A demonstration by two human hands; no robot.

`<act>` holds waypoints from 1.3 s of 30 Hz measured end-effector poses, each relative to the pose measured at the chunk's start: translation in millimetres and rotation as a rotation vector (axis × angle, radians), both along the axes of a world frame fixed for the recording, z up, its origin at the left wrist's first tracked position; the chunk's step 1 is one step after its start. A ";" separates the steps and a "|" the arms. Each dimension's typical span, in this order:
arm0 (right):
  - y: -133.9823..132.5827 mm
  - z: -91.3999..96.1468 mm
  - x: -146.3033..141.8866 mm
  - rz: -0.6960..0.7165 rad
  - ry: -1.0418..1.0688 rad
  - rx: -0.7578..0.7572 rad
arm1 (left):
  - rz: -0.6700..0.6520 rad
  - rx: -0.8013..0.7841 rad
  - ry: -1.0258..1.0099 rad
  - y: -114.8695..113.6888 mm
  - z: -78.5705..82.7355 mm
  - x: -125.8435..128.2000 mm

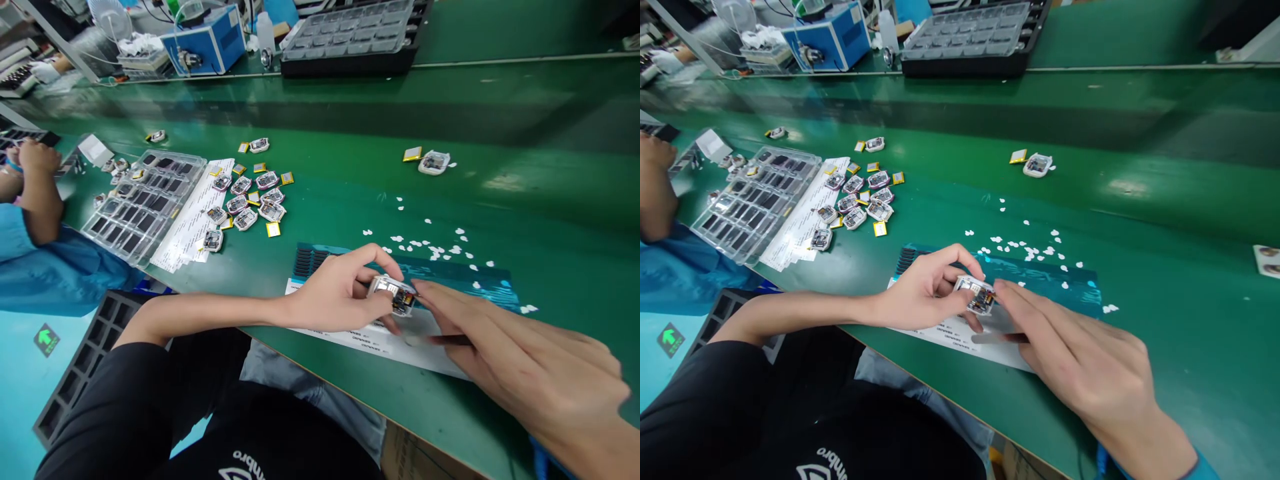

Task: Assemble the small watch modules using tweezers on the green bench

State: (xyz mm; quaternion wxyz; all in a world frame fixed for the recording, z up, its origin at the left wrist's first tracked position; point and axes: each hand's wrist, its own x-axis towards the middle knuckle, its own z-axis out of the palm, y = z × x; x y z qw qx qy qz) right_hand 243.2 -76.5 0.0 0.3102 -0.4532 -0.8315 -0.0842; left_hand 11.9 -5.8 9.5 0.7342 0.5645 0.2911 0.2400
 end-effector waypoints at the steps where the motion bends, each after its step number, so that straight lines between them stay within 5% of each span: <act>1: 0.5 1.4 -1.7 0.029 -0.010 0.018 | -0.009 0.034 0.023 -1.3 0.0 -0.1; 8: 2.9 15.0 -16.9 0.044 -0.022 -0.004 | 0.015 0.219 0.088 -9.1 4.4 -1.9; 15: -3.1 8.2 -18.9 0.034 0.017 -0.043 | 0.070 0.336 0.109 -9.3 7.1 -1.7; 25: 6.2 26.8 -32.9 -0.095 0.534 -0.597 | -0.001 0.484 0.150 -7.6 10.9 -3.5; 32: 5.9 23.5 -26.0 -0.134 0.514 -0.520 | -0.126 0.524 0.201 -1.6 11.5 -8.1; 36: 5.9 27.3 -13.0 -0.072 0.343 -0.404 | -0.188 0.547 0.204 3.4 1.9 -7.1; 39: 1.0 27.5 -3.3 -0.153 0.303 -0.357 | -0.174 0.546 0.215 4.8 -8.0 -3.7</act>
